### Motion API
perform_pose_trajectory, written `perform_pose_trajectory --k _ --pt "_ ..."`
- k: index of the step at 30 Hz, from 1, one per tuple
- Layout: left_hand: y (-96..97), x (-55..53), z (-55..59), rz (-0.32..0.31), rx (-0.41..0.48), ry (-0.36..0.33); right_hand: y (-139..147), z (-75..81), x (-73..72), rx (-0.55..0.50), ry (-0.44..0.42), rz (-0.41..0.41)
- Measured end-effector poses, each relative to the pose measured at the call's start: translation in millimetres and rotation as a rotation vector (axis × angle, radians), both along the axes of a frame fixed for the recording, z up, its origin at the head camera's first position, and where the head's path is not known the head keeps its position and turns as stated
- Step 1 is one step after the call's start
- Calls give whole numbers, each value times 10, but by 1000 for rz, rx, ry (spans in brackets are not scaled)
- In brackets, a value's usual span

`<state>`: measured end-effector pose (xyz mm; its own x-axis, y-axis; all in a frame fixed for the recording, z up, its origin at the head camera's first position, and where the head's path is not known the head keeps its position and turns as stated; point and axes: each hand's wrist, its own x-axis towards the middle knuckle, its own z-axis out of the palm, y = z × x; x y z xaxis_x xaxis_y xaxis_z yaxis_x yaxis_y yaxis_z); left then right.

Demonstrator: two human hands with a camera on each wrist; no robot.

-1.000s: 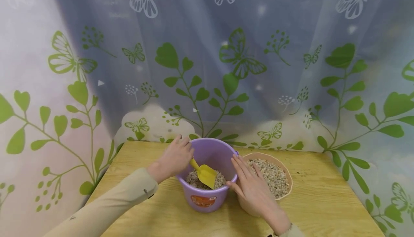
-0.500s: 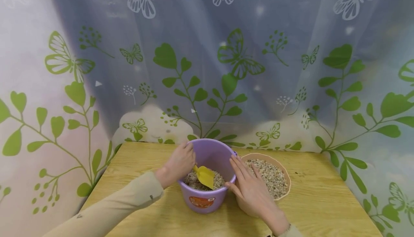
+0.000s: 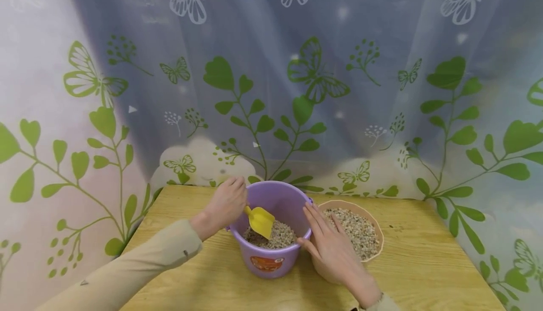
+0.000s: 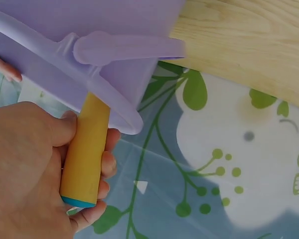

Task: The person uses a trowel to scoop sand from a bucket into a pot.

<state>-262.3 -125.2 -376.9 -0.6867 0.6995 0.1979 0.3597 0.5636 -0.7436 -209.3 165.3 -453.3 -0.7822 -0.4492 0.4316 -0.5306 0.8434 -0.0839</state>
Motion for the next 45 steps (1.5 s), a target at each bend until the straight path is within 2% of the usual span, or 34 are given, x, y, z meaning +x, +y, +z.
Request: perform_pose_trajectory --k 4,9,14,17,22,27,32,34,39,42,45 --pt "-5 4 34 33 -88 -21 1 1 -7 -6 -13 -2" --pt "13 3 45 55 -127 -36 2 -7 -15 -8 -23 -5" --pt "60 -12 44 52 -169 -15 15 -7 -24 -15 -22 -3" --pt "92 -32 14 46 -177 -17 22 -12 -31 -16 -7 3" --pt "145 -56 -100 24 -182 -66 24 -17 -18 -12 7 6" --pt "165 -80 -218 -5 -99 -67 13 -21 4 -12 8 5" --pt "241 -60 -277 -107 44 -82 7 -19 18 -10 -4 -2" --pt "292 -40 -295 -121 87 -82 -1 -18 20 -14 -7 0" --pt "344 0 -274 -77 127 -58 -26 -27 14 -22 9 9" --pt "328 12 -213 -44 92 -38 -22 -28 21 -23 0 6" --pt "320 7 -159 25 18 -32 -5 -29 30 -19 -4 -3"
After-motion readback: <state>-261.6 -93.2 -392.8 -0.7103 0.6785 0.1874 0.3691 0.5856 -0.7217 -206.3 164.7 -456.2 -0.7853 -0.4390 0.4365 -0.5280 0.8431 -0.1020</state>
